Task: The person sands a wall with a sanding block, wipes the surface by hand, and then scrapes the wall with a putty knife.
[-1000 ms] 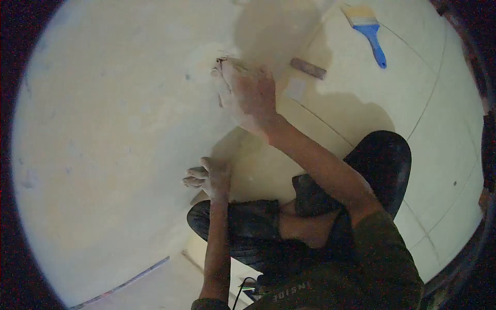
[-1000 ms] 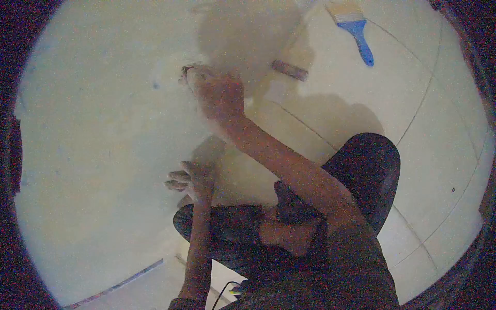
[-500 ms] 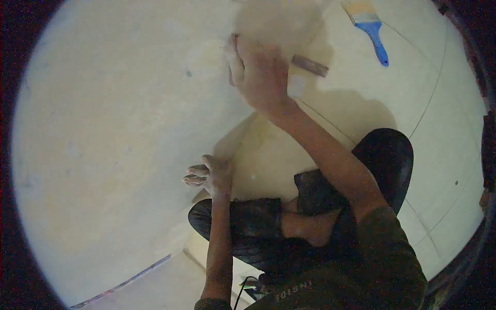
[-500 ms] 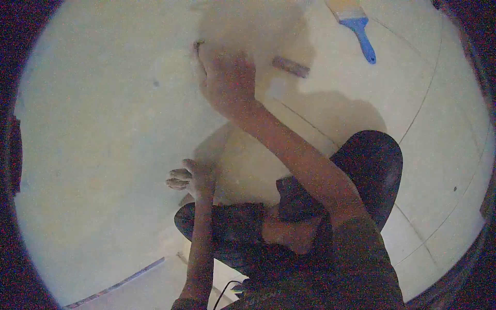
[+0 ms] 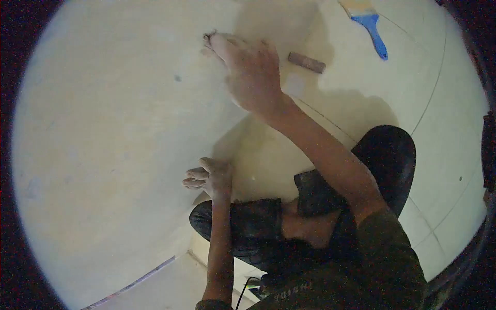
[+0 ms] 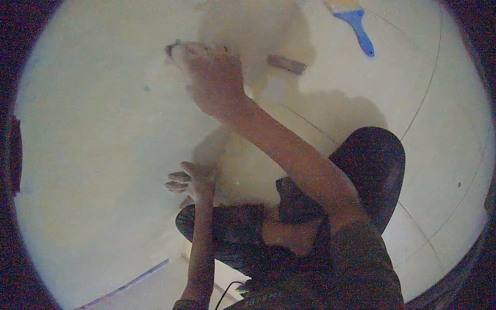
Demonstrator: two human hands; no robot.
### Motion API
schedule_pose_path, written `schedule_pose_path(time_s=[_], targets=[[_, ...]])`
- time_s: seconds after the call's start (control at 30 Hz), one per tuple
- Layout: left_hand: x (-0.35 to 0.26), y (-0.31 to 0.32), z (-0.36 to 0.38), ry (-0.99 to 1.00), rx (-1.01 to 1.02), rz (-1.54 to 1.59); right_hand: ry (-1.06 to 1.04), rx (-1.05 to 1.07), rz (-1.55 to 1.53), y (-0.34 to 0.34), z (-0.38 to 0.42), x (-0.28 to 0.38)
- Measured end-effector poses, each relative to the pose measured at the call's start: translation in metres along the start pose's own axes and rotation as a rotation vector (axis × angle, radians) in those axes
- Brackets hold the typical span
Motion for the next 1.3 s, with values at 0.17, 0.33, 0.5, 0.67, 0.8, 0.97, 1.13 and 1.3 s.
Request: schedule_pose_path(time_s=[0.17,0.33,0.5,0.67,0.8,0.97,1.13,1.3], targets=[[0.019,0.057,0.004,0.075,-0.188,0.334,0.082,0.116,0.001,0.01,0.005,-0.006],[0.004,0.018,0.003,0.088,-0.13,-0.119,0.006,0.072,0.001,0.015,0.007,0.017],[0.004,0.01,0.004,0.115,-0.268,-0.196,-0.039,0.252,-0.024,0.021,0.03,0.023],[0.012,0.045,0.006,-0.039,0.168,-0.121,-0.026,0.227,0.036,0.022,0.029,0.021],[0.003,0.012,-0.002,-0.035,0.072,-0.065,0.012,0.24,0.21,0.036,0.039,0.01],[0.001,0.005,0.005,-0.029,0.024,-0.024,-0.011,0.175,0.123,0.031,0.036,0.009],[0.005,0.011,0.005,0.011,-0.106,-0.076,0.152,0.33,-0.049,0.019,0.026,0.015],[0.005,0.017,0.005,0.002,-0.086,-0.094,0.066,0.192,0.072,0.036,0.041,0.012]])
Point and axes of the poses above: each hand's wrist, its own z-axis away from the middle knuckle, its own y-axis out of the palm, x = y × z, the point moved 5 cm from there along -z, towards the middle knuckle, and after that the axes turned 8 degrees about -z, right-handed, at the moved point
